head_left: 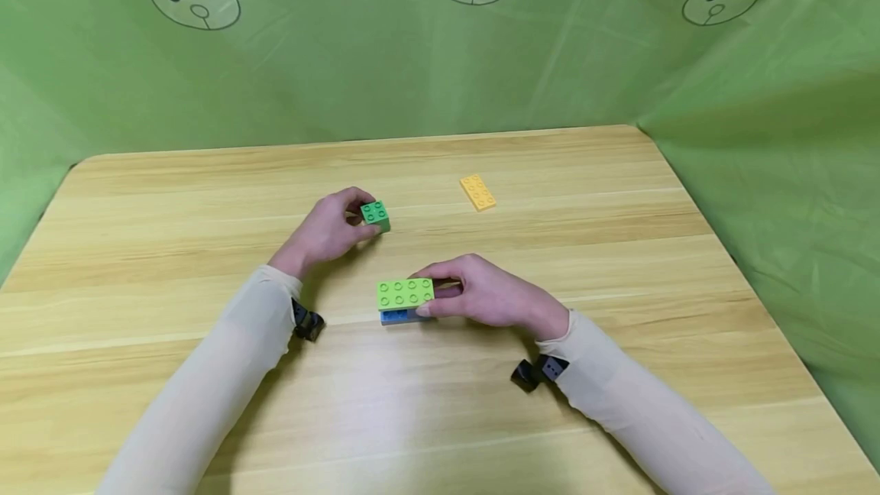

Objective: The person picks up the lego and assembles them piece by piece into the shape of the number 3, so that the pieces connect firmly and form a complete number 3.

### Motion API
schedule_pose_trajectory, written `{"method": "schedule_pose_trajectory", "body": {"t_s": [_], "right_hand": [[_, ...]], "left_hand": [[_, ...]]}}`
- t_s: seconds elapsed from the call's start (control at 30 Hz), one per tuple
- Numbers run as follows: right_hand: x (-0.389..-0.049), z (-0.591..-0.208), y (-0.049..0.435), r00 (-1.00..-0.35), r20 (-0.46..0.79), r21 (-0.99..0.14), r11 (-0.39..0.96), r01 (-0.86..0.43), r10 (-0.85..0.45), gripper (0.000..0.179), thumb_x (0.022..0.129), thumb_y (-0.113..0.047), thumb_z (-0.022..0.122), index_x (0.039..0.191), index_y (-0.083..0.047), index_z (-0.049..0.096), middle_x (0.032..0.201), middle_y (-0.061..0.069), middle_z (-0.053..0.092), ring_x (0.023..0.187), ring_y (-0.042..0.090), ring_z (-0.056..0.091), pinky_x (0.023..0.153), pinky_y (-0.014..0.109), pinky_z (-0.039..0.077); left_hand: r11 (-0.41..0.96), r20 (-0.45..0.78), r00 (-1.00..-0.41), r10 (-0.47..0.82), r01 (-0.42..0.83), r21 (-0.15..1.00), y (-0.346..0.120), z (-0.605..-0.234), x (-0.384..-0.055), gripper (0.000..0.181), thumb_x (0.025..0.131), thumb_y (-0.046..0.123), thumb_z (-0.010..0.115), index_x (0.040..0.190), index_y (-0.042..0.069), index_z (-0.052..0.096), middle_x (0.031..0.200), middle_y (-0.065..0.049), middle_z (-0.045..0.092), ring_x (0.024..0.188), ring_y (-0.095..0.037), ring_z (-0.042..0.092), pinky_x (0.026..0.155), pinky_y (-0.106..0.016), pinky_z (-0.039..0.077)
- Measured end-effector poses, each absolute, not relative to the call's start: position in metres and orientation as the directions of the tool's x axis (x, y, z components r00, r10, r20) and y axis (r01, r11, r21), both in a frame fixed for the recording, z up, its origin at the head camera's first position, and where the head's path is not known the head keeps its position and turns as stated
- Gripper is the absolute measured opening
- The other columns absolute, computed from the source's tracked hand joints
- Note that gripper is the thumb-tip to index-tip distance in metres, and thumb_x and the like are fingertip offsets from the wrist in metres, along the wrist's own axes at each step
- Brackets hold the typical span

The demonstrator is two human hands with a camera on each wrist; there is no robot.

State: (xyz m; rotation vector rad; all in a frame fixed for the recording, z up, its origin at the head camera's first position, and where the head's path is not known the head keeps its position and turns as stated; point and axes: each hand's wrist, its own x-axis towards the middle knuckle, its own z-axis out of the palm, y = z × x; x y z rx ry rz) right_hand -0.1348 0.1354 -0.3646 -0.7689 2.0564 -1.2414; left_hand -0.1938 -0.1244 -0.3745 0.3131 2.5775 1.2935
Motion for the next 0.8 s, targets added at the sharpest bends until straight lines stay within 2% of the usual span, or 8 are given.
{"method": "schedule_pose_trajectory", "body": {"t_s": [0.17, 0.8], "right_hand": [[-0.1353, -0.3652, 0.1348, -0.647, -0.2, -0.901, 0.397, -0.173, -0.736, 0.04, 0.09, -0.023, 0.075, 0.127, -0.01, 0.065, 0.112, -0.004, 0.069, 0.102, 0.015, 0.066, 0.087, 0.029, 0.054], [-0.1355, -0.363, 0.1349, -0.65, -0.212, -0.892, 0.416, -0.177, -0.73, 0.04, 0.09, -0.025, 0.074, 0.127, -0.011, 0.065, 0.112, -0.005, 0.069, 0.102, 0.013, 0.065, 0.088, 0.028, 0.054]], "left_hand": [[0.592, -0.114, -0.946, 0.304, 0.094, 0.8, -0.1255, -0.3737, -0.1949, 0.041, 0.091, 0.011, 0.071, 0.127, 0.0, 0.055, 0.115, -0.013, 0.058, 0.109, -0.028, 0.054, 0.097, -0.04, 0.046], [0.556, -0.093, -0.96, 0.266, 0.074, 0.828, -0.1282, -0.3663, -0.1858, 0.044, 0.087, 0.017, 0.076, 0.126, 0.003, 0.061, 0.113, -0.01, 0.063, 0.106, -0.025, 0.058, 0.089, -0.038, 0.051]]}}
